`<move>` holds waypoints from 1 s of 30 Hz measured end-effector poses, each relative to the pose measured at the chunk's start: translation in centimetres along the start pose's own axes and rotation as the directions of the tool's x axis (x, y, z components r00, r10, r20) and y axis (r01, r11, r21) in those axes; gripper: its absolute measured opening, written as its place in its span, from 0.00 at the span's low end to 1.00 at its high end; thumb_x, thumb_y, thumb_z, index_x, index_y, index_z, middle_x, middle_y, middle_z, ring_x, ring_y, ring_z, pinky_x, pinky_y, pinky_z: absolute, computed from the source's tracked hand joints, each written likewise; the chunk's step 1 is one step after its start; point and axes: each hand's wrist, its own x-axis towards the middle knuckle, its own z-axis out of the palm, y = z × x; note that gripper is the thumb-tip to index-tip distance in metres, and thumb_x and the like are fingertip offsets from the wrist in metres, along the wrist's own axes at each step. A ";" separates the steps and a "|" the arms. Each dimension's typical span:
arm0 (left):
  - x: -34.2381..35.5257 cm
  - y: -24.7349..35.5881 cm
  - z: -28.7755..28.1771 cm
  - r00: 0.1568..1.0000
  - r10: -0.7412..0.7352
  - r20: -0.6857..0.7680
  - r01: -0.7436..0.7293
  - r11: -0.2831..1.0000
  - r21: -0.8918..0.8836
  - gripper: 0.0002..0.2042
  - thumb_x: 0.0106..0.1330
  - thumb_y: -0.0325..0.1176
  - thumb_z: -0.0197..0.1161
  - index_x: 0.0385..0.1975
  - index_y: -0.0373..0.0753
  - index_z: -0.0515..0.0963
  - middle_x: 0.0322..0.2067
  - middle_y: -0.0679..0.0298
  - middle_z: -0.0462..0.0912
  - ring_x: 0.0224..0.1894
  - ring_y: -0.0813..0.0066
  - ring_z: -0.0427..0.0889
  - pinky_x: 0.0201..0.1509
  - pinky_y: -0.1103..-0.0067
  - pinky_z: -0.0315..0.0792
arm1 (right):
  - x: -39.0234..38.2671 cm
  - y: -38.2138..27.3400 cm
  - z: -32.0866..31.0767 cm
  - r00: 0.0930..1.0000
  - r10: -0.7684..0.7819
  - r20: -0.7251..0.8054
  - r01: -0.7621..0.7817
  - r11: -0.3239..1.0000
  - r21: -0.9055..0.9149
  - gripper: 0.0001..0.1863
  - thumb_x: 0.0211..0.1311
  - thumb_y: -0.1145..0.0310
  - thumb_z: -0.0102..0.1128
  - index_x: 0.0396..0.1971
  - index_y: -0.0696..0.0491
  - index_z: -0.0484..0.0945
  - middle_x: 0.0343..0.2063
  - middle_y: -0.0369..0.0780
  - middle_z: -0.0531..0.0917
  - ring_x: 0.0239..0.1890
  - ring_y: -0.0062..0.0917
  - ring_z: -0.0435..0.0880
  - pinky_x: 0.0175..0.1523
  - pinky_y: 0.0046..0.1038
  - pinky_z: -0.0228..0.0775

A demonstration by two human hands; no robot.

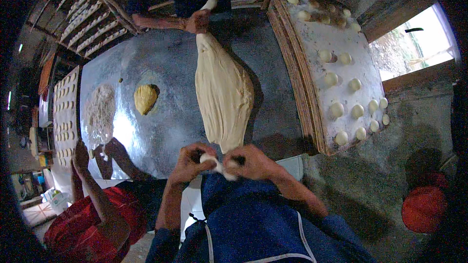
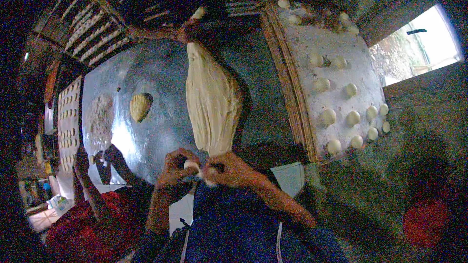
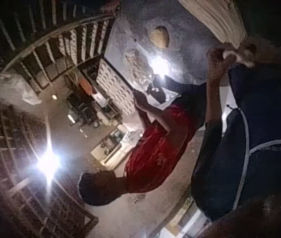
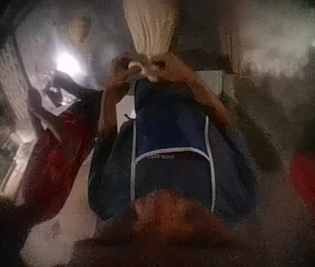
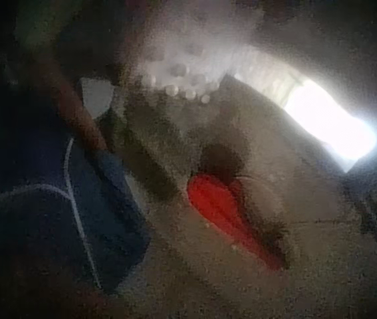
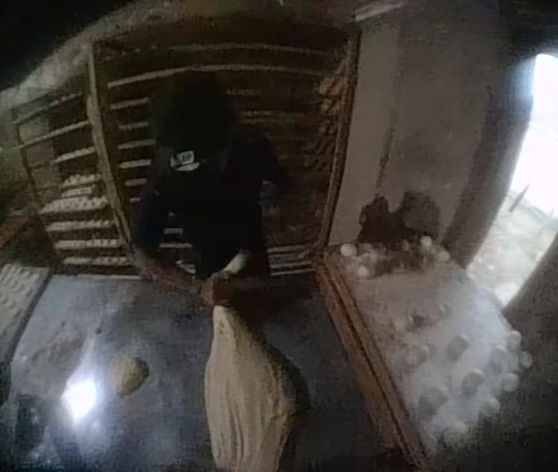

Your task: The person tears small pieces from a large dough mass, rolls them into balls, and places them on a wooden board. Later, the person shapes the dough balls into rings and arranges them on the board. Another person works alongside, performing similar actions.

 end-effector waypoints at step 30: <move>4.2 -18.6 -9.9 0.762 0.623 -0.176 0.137 0.111 0.984 0.12 0.65 0.32 0.61 0.43 0.30 0.74 0.45 0.40 0.75 0.45 0.39 0.74 0.50 0.51 0.69 | -1.3 23.7 -8.2 0.720 -0.357 -0.595 -0.063 0.820 -0.569 0.27 0.49 0.67 0.75 0.46 0.56 0.69 0.34 0.45 0.75 0.38 0.41 0.76 0.46 0.43 0.69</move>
